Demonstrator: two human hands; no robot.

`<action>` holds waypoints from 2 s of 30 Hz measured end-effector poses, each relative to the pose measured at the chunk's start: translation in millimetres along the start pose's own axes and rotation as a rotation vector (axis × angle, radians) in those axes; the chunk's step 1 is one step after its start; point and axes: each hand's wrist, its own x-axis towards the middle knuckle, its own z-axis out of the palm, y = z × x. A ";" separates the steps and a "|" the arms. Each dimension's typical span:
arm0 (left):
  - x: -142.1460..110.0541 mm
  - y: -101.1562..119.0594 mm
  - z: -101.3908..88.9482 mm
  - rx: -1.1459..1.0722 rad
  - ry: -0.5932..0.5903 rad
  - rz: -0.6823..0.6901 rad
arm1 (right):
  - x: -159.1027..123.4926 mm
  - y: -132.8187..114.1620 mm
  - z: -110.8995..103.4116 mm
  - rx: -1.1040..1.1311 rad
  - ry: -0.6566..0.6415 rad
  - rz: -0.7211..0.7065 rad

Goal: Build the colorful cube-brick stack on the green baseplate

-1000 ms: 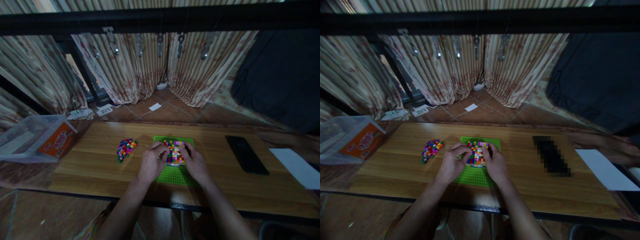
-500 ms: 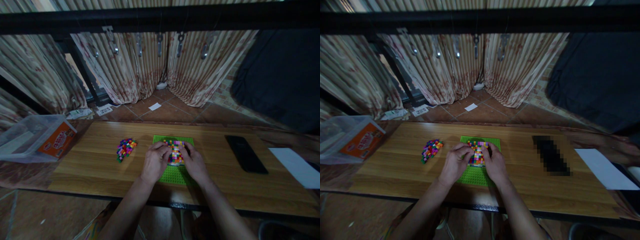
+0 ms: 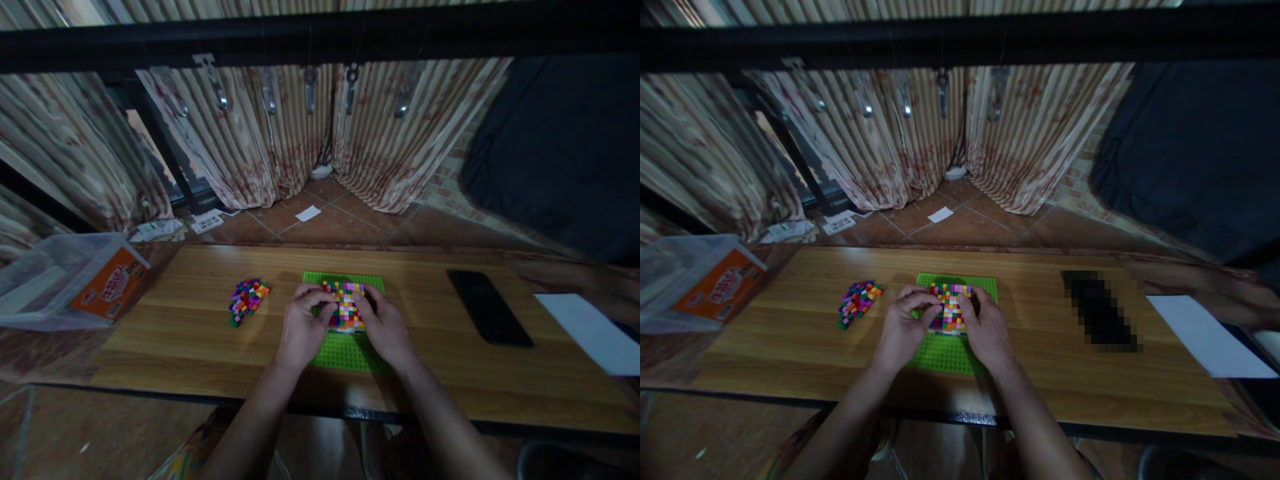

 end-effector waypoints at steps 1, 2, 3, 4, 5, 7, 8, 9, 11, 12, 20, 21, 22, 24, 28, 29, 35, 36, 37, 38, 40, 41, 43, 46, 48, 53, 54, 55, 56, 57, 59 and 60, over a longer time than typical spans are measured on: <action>0.0 -0.4 -0.3 -0.020 -0.001 -0.014 | 0.0 0.0 -0.1 0.004 -0.003 0.003; 0.1 -0.6 -0.8 -0.039 0.001 -0.027 | 0.0 -0.1 -0.2 0.010 -0.010 0.008; 0.1 -0.6 -1.4 -0.060 0.000 -0.040 | 0.0 -0.1 -0.4 0.016 -0.017 0.013; 0.3 -0.6 -2.0 -0.084 -0.004 -0.055 | 0.0 -0.3 -0.7 0.020 -0.022 0.016; 0.4 -0.6 -2.6 -0.113 -0.011 -0.075 | 0.0 -0.5 -1.0 0.019 -0.027 0.017; 1.1 -1.0 -3.2 -0.203 -0.014 -0.137 | -0.2 -1.1 -1.4 0.008 -0.028 0.013; 1.6 -1.3 -3.1 -0.260 -0.007 -0.182 | -0.3 -1.4 -1.6 0.002 -0.025 0.010; 2.2 -1.8 -2.6 -0.317 0.008 -0.232 | -0.4 -1.7 -1.6 0.000 -0.021 0.008; 3.4 -2.8 -0.7 -0.414 0.045 -0.326 | -0.5 -1.8 -1.4 0.005 -0.016 0.009; 3.9 -3.1 0.6 -0.445 0.058 -0.362 | -0.4 -1.5 -1.3 0.010 -0.016 0.012; 4.9 -1.7 7.3 -0.503 0.107 -0.431 | 0.2 1.3 0.1 0.016 -0.016 -0.011; 5.0 -1.8 7.5 -0.495 0.105 -0.428 | 0.1 1.1 0.1 0.020 -0.013 -0.009; 5.2 -2.0 7.7 -0.486 0.105 -0.426 | -0.1 0.8 0.2 0.021 -0.011 -0.007; 5.8 -2.4 8.2 -0.466 0.108 -0.418 | -0.4 0.3 0.3 0.018 -0.010 0.001; 7.5 -3.2 10.0 -0.431 0.125 -0.397 | -0.4 0.3 0.5 0.000 -0.007 0.019; 7.7 -3.3 10.5 -0.420 0.129 -0.393 | -0.4 0.4 0.4 -0.007 -0.008 0.025; 2.1 -4.0 13.8 -0.412 0.141 -0.377 | -0.9 0.4 -1.6 -0.017 -0.022 0.037; 0.8 -4.5 13.1 -0.416 0.138 -0.370 | -1.0 0.6 -2.0 -0.016 -0.028 0.035; -0.1 -5.6 11.2 -0.411 0.132 -0.358 | -1.0 0.9 -2.2 -0.013 -0.032 0.035; -0.4 -7.3 7.7 -0.391 0.125 -0.344 | -1.0 1.2 -2.4 -0.008 -0.035 0.038; 0.9 -13.0 -5.0 -0.289 0.116 -0.308 | -0.9 2.1 -2.3 -0.002 -0.037 0.051; 2.4 -17.0 -14.1 -0.199 0.120 -0.290 | -0.8 2.5 -2.2 -0.004 -0.034 0.056; 6.7 -26.3 -35.9 0.033 0.136 -0.263 | -0.6 3.2 -1.9 -0.013 -0.025 0.062; 14.5 -38.7 -67.9 0.500 0.119 -0.207 | -0.2 2.9 -2.0 -0.028 -0.022 0.063; 19.0 -43.4 -81.8 0.706 0.082 -0.193 | -0.2 1.9 -2.4 -0.031 -0.024 0.070; 23.6 -47.9 -88.0 0.829 -0.068 -0.117 | -0.5 0.6 -3.0 -0.032 -0.023 0.072; 23.3 -49.0 -87.1 0.831 -0.086 -0.106 | -0.7 0.8 -2.9 -0.032 -0.025 0.070; 23.0 -50.4 -86.4 0.832 -0.093 -0.101 | -0.8 1.0 -2.8 -0.032 -0.026 0.068; 22.5 -52.0 -86.0 0.835 -0.092 -0.102 | -0.9 1.3 -2.7 -0.032 -0.025 0.066; 22.2 -53.7 -85.9 0.838 -0.088 -0.103 | -0.9 1.4 -2.6 -0.031 -0.024 0.062; 21.9 -56.6 -86.6 0.841 -0.074 -0.105 | -1.0 1.4 -2.4 -0.020 -0.026 0.056; 22.0 -57.6 -87.3 0.841 -0.069 -0.105 | -1.0 1.3 -2.3 -0.013 -0.025 0.055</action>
